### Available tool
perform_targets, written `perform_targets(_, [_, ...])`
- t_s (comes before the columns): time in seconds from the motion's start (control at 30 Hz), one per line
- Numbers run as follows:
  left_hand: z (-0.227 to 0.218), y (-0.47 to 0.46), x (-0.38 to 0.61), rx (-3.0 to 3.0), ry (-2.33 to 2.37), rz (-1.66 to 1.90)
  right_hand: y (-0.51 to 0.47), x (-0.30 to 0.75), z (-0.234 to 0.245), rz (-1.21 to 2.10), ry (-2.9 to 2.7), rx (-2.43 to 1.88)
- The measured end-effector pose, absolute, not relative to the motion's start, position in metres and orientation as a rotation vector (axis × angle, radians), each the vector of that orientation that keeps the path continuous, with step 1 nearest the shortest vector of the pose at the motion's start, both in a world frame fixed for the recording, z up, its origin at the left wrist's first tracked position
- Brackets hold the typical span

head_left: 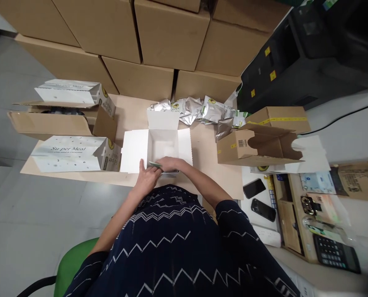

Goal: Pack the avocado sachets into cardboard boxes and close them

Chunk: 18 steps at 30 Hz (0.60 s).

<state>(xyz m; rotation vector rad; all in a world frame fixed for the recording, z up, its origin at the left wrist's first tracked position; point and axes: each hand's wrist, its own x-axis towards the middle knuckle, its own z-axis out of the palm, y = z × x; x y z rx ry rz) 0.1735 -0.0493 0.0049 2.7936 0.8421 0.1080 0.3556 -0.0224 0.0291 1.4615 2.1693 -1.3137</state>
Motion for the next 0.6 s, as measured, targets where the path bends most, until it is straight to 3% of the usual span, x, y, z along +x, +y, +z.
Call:
perform_targets(0.37, [-0.002, -0.061, 0.175, 2.814, 1.023, 0.321, -0.024, 0.357, 0.034, -1.516, 2.094, 1.402])
perform_targets(0.5, [-0.001, -0.06, 0.174, 2.799, 0.969, 0.244, -0.033, 0.386, 0.051, -1.817, 2.208, 1.295])
perform_targets(0.6, [-0.003, -0.06, 0.174, 2.799, 0.923, 0.231, -0.036, 0.436, 0.066, -2.162, 2.205, 1.656])
